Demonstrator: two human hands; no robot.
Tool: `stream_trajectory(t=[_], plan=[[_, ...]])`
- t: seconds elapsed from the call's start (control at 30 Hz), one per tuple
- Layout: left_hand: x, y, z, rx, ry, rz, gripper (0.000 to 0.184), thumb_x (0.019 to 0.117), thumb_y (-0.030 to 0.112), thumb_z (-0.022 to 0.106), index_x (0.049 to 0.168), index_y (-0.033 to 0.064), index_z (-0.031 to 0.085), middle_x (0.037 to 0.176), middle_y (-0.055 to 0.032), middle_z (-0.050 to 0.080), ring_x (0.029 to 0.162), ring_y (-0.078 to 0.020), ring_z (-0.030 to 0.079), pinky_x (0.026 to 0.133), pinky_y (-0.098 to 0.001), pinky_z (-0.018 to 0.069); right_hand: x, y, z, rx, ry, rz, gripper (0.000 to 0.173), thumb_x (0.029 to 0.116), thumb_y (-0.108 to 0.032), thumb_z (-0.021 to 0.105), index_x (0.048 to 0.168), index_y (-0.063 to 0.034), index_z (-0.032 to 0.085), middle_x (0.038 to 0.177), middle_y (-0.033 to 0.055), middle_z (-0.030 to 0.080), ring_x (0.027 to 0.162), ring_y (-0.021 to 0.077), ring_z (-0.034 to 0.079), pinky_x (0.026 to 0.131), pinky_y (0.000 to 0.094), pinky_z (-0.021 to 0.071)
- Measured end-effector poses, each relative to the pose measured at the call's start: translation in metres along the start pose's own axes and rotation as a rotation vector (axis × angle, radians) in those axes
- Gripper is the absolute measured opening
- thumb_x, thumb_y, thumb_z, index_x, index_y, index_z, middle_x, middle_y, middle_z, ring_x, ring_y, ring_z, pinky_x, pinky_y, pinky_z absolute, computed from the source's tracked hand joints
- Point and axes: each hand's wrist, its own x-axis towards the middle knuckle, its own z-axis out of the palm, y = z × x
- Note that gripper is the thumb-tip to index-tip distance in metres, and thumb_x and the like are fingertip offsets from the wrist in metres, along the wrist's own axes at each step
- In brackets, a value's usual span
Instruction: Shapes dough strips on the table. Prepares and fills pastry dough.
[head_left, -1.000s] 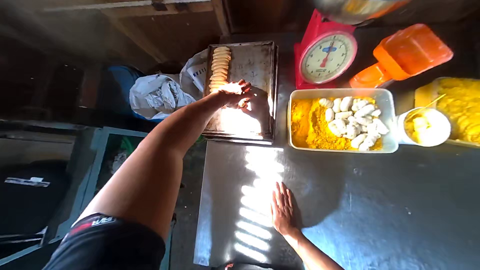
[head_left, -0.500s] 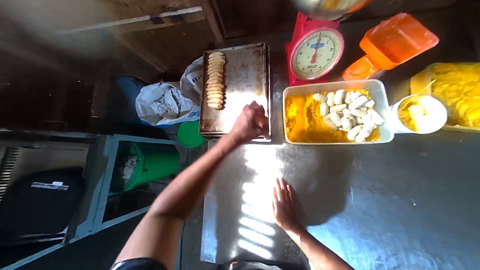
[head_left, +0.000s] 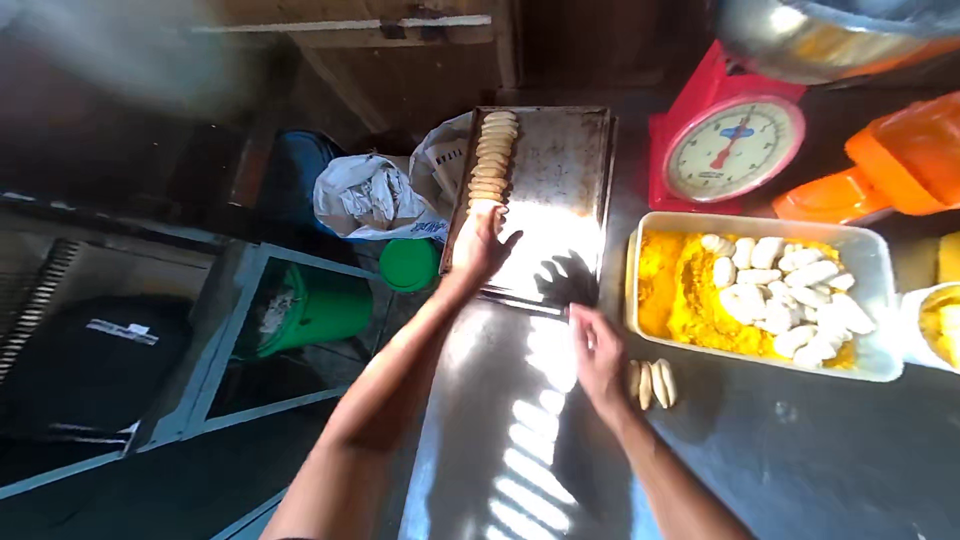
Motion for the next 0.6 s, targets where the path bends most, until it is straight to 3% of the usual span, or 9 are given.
stream_trajectory(t=[0.1,0.13,0.17,0.27,0.37,0.43,0.47,0.53,0.6], plan=[[0.055,-0.065,0.004,0.179,-0.059,-0.223,0.106,0.0738,0.068,0.081,0.151,0.0047,0.045,0.148,-0.029,0.045,0.121,-0.043,0.061,0.095,-0.0573,0.0557,0.128,-0.023,0.05,-0.061,-0.114,0.183,0.029,0.1012,-0.022,0.06,0.117,0.0007,0.07,0.103,0.019,0.073,0.096,0.0294,0.072,0.087,0.0507,0.0585],[0.064,-0.069,0.007,0.18,-0.089,-0.274,0.112,0.0737,0.07,0.079,0.155,0.0045,0.039,0.154,-0.0311,0.039,0.123,-0.0463,0.059,0.095,-0.0603,0.0554,0.166,-0.031,0.07,-0.081,-0.163,0.22,0.033,0.1012,-0.024,0.06,0.125,-0.0013,0.067,0.114,0.0207,0.071,0.106,0.0335,0.07,0.094,0.0558,0.0551],[0.071,-0.068,0.012,0.176,-0.095,-0.312,0.113,0.0745,0.07,0.078,0.157,0.0057,0.035,0.156,-0.0313,0.037,0.123,-0.0474,0.06,0.092,-0.0616,0.0564,0.2,-0.04,0.094,-0.098,-0.153,0.232,0.035,0.0991,-0.027,0.064,0.126,-0.0054,0.069,0.115,0.017,0.073,0.107,0.0313,0.071,0.095,0.0548,0.0555],[0.091,-0.061,0.022,0.146,-0.067,-0.362,0.11,0.0792,0.058,0.08,0.16,0.0059,0.026,0.157,-0.0309,0.035,0.125,-0.0488,0.058,0.091,-0.0617,0.0565,0.268,-0.06,0.152,-0.235,-0.16,0.28,0.039,0.0957,-0.035,0.067,0.126,-0.0095,0.069,0.115,0.0166,0.073,0.108,0.0338,0.07,0.093,0.0571,0.0544],[0.099,-0.049,0.016,0.077,-0.031,-0.426,0.099,0.0828,0.048,0.078,0.159,0.0075,0.03,0.155,-0.0282,0.037,0.126,-0.0469,0.056,0.092,-0.0586,0.057,0.285,-0.06,0.189,-0.338,-0.18,0.279,0.043,0.0911,-0.035,0.071,0.126,-0.0098,0.066,0.121,0.0192,0.069,0.114,0.0368,0.066,0.094,0.0594,0.0527],[0.094,-0.036,-0.006,-0.023,-0.066,-0.469,0.081,0.0928,0.04,0.071,0.158,0.0071,0.036,0.157,-0.0273,0.036,0.134,-0.0464,0.049,0.099,-0.0574,0.0531,0.286,-0.023,0.221,-0.273,-0.004,0.1,0.035,0.083,-0.028,0.073,0.113,-0.0105,0.07,0.106,0.0161,0.072,0.099,0.0325,0.07,0.082,0.0548,0.0567],[0.091,-0.034,-0.012,-0.086,-0.059,-0.471,0.074,0.0953,0.038,0.069,0.156,0.0064,0.039,0.157,-0.0273,0.036,0.136,-0.0457,0.048,0.103,-0.0571,0.0509,0.285,-0.024,0.221,-0.215,-0.032,0.085,0.032,0.0829,-0.024,0.072,0.112,-0.0095,0.07,0.105,0.0148,0.072,0.098,0.0303,0.07,0.083,0.053,0.0569],[0.081,-0.033,-0.021,-0.237,-0.006,-0.429,0.064,0.0972,0.03,0.068,0.15,0.0026,0.046,0.153,-0.0293,0.041,0.138,-0.0446,0.047,0.109,-0.0565,0.0461,0.27,-0.062,0.199,-0.112,-0.209,0.113,0.03,0.0913,-0.016,0.067,0.117,-0.0003,0.067,0.113,0.0201,0.068,0.107,0.0329,0.066,0.093,0.0521,0.0532],[0.067,-0.03,-0.028,-0.377,0.085,-0.331,0.058,0.096,0.019,0.07,0.144,-0.0042,0.049,0.144,-0.0311,0.05,0.132,-0.0411,0.053,0.11,-0.0516,0.0461,0.256,-0.077,0.197,-0.158,-0.215,0.045,0.029,0.0981,-0.02,0.063,0.116,0.0015,0.068,0.116,0.0227,0.068,0.112,0.0349,0.066,0.098,0.053,0.0519]])
